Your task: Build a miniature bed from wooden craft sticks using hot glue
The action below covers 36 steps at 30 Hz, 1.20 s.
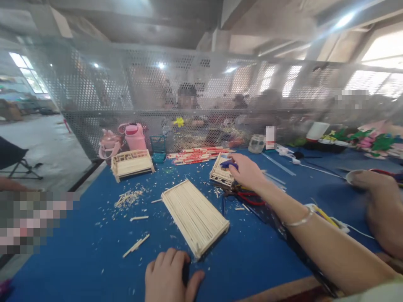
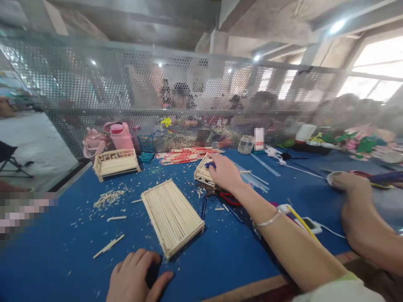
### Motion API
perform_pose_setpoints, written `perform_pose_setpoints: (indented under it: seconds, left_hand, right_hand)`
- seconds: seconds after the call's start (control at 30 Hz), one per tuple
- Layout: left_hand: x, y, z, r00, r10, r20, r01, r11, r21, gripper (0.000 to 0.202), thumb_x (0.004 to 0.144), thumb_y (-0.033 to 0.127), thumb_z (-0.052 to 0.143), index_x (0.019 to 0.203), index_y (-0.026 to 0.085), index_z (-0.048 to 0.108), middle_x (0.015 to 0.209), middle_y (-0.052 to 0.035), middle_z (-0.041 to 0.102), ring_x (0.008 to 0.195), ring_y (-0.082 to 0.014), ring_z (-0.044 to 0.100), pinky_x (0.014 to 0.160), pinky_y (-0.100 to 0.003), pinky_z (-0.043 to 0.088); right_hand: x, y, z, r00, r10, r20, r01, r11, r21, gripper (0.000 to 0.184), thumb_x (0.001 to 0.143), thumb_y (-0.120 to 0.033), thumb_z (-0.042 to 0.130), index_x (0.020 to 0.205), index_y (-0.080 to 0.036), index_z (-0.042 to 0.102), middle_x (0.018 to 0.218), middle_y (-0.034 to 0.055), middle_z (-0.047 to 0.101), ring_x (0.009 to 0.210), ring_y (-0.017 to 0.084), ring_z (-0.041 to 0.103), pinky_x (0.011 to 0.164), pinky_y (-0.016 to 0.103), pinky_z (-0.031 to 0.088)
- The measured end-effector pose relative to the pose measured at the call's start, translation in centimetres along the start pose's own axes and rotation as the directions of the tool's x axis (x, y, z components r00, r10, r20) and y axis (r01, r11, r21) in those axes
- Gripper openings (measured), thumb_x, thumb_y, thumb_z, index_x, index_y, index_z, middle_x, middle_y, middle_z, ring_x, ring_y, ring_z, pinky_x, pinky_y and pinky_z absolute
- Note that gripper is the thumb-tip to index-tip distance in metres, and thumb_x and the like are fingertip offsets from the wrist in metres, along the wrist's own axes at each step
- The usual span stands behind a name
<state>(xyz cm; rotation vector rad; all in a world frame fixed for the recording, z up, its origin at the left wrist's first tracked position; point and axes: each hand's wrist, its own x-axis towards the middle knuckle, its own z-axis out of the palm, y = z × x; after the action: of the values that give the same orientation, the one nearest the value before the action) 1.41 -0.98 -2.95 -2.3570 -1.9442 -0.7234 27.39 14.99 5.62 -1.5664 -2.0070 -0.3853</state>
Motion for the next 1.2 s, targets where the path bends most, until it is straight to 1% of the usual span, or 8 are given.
perform_pose_setpoints:
  seconds: [0.1,0.17,0.27,0.37,0.5,0.7,0.97,1.2]
  left_hand:
    - [0.3,1.1,-0.8,1.000,0.019,0.005,-0.019,1.000,0.003,0.009,0.078,0.032,0.066,0.077,0.023,0.066,0.077,-0.0030,0.064,0.080,-0.0240,0.057,0.073,-0.037,0.034]
    - [0.5,1.4,-0.9,0.999,0.020,0.036,-0.019,1.000,-0.008,0.011,0.080,0.033,0.064,0.078,0.023,0.068,0.079,-0.0036,0.065,0.081,-0.0241,0.057,0.073,-0.038,0.032]
    - [0.6,1.4,-0.8,0.998,0.004,0.066,-0.002,1.000,-0.022,0.011,0.081,0.033,0.063,0.079,0.023,0.069,0.080,-0.0035,0.066,0.082,-0.0246,0.057,0.073,-0.039,0.032]
    - [0.6,1.4,-0.8,0.997,-0.033,0.071,0.034,0.999,-0.012,0.012,0.083,0.029,0.060,0.079,0.023,0.069,0.080,-0.0041,0.066,0.082,-0.0250,0.056,0.072,-0.039,0.032]
    - [0.4,1.1,-0.9,0.998,-0.050,0.035,0.050,0.999,-0.002,0.013,0.084,0.029,0.058,0.082,0.023,0.070,0.081,-0.0050,0.066,0.082,-0.0249,0.056,0.071,-0.039,0.032]
    - [0.2,0.4,-0.6,0.995,-0.096,0.029,0.097,0.995,-0.033,0.013,0.084,0.030,0.058,0.084,0.024,0.070,0.082,-0.0048,0.066,0.083,-0.0256,0.056,0.073,-0.040,0.032]
    - [0.0,0.4,-0.6,0.991,-0.128,0.038,0.132,0.982,-0.138,0.014,0.082,0.031,0.061,0.090,0.021,0.063,0.085,-0.0042,0.065,0.085,-0.0255,0.057,0.075,-0.039,0.033]
    - [-0.2,0.4,-0.7,0.987,-0.127,-0.098,0.095,0.956,-0.278,0.020,0.079,0.037,0.064,0.089,0.020,0.061,0.080,-0.0030,0.065,0.081,-0.0216,0.056,0.075,-0.035,0.033]
  right_hand:
    - [-4.0,-2.4,-0.8,0.986,0.000,0.167,-0.013,0.997,0.080,0.024,0.079,-0.013,0.041,0.085,-0.016,0.064,0.070,0.0057,0.068,0.062,0.018,0.062,0.057,0.027,0.045]
    - [-6.7,-3.6,-1.5,0.969,-0.013,0.245,-0.032,0.983,0.179,0.021,0.078,-0.013,0.043,0.080,-0.017,0.063,0.061,0.0014,0.065,0.053,0.015,0.058,0.053,0.025,0.043]
    - [-9.7,-5.4,-2.7,0.981,-0.052,0.186,-0.014,0.943,0.334,0.018,0.080,-0.017,0.046,0.086,-0.018,0.062,0.067,0.0009,0.065,0.056,0.014,0.059,0.053,0.024,0.045]
    - [-11.2,-7.5,-3.4,0.977,-0.179,0.118,0.108,0.887,0.449,0.017,0.083,-0.018,0.048,0.093,-0.018,0.061,0.083,0.0048,0.067,0.073,0.016,0.063,0.066,0.028,0.050]
    - [-11.1,-10.0,-3.1,0.946,-0.318,0.070,0.242,0.831,0.502,0.024,0.081,-0.015,0.050,0.102,-0.019,0.059,0.095,0.0080,0.067,0.091,0.021,0.062,0.080,0.036,0.050]
    - [-9.1,-11.8,-1.8,0.890,-0.446,0.092,0.319,0.755,0.573,0.024,0.084,-0.018,0.050,0.105,-0.018,0.061,0.092,0.0079,0.067,0.088,0.019,0.061,0.080,0.036,0.048]
    - [-9.0,-12.3,-0.3,0.884,-0.461,0.075,0.321,0.716,0.620,0.013,0.087,-0.023,0.054,0.089,-0.018,0.065,0.078,0.0044,0.069,0.075,0.016,0.061,0.074,0.033,0.044]
    - [-9.2,-12.1,0.0,0.881,-0.468,0.064,0.332,0.709,0.622,0.015,0.088,-0.023,0.052,0.078,-0.019,0.063,0.070,0.0015,0.066,0.069,0.015,0.058,0.072,0.034,0.040]
